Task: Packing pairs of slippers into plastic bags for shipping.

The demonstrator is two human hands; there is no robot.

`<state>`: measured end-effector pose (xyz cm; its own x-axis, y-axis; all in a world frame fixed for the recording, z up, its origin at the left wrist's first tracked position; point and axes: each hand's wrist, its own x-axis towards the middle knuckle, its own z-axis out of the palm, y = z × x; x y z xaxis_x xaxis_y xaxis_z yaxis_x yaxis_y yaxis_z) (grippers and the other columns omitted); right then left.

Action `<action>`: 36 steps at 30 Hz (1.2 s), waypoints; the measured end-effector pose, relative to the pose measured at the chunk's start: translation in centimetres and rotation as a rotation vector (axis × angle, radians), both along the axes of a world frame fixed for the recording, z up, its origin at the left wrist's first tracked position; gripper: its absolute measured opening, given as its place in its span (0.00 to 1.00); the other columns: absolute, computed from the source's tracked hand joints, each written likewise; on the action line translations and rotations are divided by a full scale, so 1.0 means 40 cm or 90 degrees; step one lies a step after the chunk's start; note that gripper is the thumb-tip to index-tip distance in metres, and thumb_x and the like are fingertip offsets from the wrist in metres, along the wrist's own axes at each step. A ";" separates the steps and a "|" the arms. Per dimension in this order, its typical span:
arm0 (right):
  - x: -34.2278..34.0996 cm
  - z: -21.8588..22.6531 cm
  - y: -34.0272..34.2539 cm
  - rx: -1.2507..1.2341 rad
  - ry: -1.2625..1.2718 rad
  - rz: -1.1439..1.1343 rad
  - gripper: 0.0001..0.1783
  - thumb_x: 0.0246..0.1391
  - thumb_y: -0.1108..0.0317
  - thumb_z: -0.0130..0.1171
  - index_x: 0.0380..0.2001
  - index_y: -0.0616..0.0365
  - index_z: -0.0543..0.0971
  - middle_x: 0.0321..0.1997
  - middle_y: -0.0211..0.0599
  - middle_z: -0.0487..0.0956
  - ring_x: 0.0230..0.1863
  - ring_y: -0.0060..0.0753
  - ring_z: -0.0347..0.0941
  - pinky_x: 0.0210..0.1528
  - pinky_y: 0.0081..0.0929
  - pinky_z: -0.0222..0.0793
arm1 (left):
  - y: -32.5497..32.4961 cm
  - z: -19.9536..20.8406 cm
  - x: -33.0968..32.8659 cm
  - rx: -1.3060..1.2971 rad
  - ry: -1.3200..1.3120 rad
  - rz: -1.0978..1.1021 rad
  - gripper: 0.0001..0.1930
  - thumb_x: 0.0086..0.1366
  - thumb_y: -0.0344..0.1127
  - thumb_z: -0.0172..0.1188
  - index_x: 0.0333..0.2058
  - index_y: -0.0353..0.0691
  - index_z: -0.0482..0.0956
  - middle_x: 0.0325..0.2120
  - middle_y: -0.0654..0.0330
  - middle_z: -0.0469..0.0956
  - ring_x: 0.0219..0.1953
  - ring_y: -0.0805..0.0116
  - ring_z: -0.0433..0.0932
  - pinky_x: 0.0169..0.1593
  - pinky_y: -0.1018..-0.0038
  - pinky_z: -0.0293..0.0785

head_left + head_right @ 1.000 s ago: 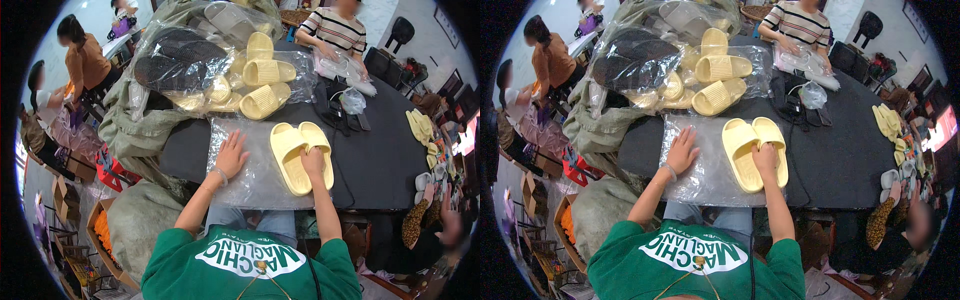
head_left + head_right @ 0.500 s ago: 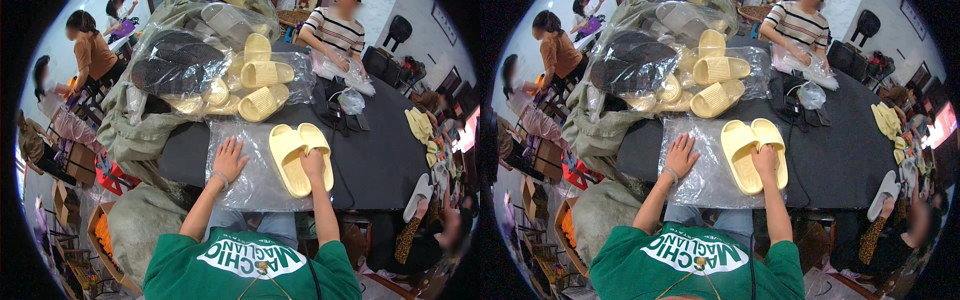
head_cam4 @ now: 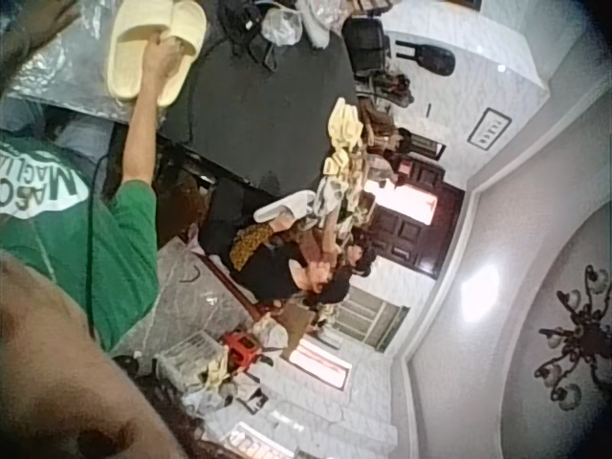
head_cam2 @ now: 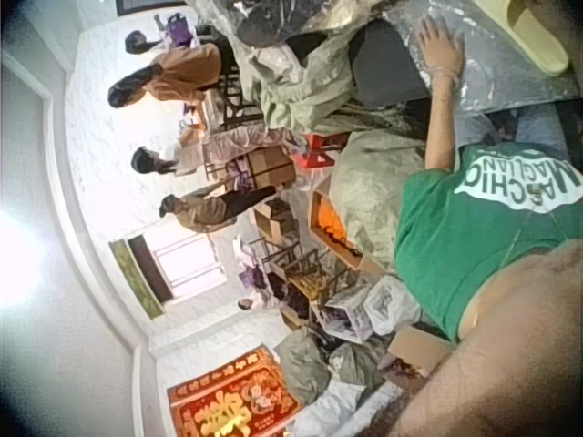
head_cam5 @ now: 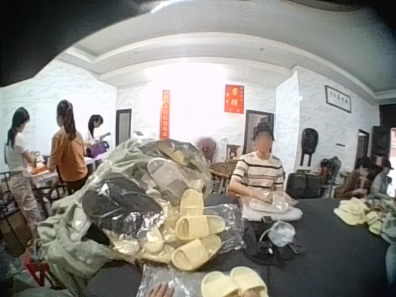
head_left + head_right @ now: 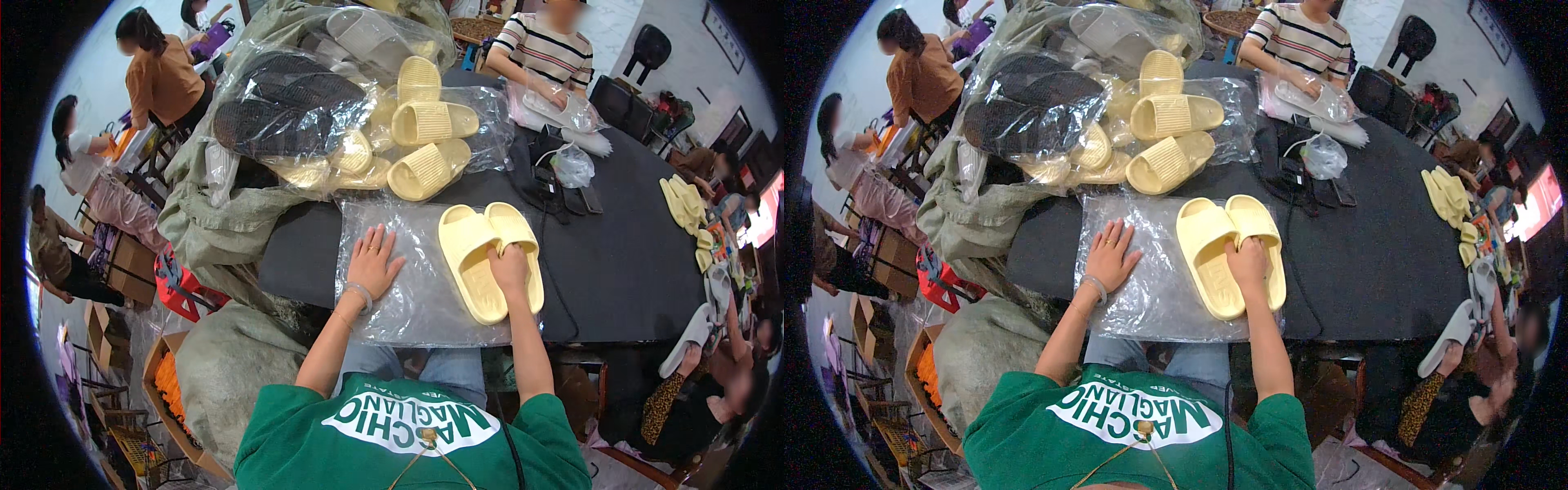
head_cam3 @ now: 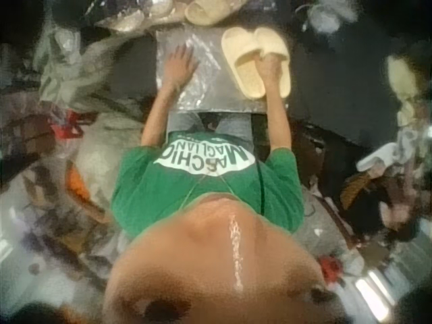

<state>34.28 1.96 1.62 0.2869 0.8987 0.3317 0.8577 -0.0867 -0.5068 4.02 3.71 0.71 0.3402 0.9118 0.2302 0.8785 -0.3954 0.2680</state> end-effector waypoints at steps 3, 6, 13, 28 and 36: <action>-0.010 -0.010 0.008 0.015 -0.015 0.006 0.19 0.48 0.59 0.59 0.34 0.67 0.77 0.37 0.58 0.76 0.41 0.59 0.71 0.44 0.46 0.67 | -0.003 0.001 -0.013 -0.002 0.007 0.014 0.31 0.66 0.55 0.44 0.62 0.44 0.58 0.65 0.50 0.52 0.67 0.53 0.49 0.66 0.58 0.45; -0.010 -0.013 0.014 -0.027 0.005 0.003 0.20 0.48 0.58 0.59 0.31 0.69 0.78 0.35 0.58 0.77 0.38 0.59 0.72 0.43 0.46 0.68 | -0.004 0.002 -0.019 -0.015 0.010 0.015 0.32 0.66 0.55 0.42 0.63 0.42 0.57 0.65 0.49 0.51 0.67 0.52 0.48 0.67 0.58 0.43; 0.007 -0.012 -0.007 -0.084 0.037 -0.017 0.20 0.50 0.60 0.57 0.33 0.72 0.77 0.34 0.60 0.76 0.37 0.61 0.72 0.43 0.46 0.67 | -0.020 -0.003 -0.011 0.002 -0.023 0.018 0.32 0.67 0.56 0.40 0.63 0.43 0.57 0.65 0.49 0.50 0.68 0.52 0.45 0.68 0.59 0.41; 0.010 -0.031 0.007 -0.045 0.014 -0.004 0.22 0.51 0.58 0.56 0.35 0.72 0.75 0.35 0.61 0.75 0.38 0.62 0.71 0.42 0.48 0.66 | -0.022 -0.007 -0.015 0.018 -0.054 0.005 0.32 0.65 0.55 0.44 0.62 0.41 0.59 0.64 0.48 0.53 0.67 0.51 0.48 0.67 0.57 0.43; 0.017 -0.037 0.015 -0.072 0.011 -0.026 0.22 0.50 0.57 0.57 0.33 0.72 0.75 0.35 0.60 0.75 0.38 0.62 0.71 0.42 0.47 0.66 | -0.004 -0.019 -0.019 0.037 -0.127 0.017 0.32 0.66 0.53 0.43 0.61 0.36 0.58 0.64 0.48 0.52 0.67 0.51 0.47 0.67 0.60 0.43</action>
<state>34.94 2.56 0.16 0.3288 0.9177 0.2228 0.8432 -0.1791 -0.5069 3.28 3.54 -0.04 0.2581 0.9030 0.3435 0.8207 -0.3926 0.4152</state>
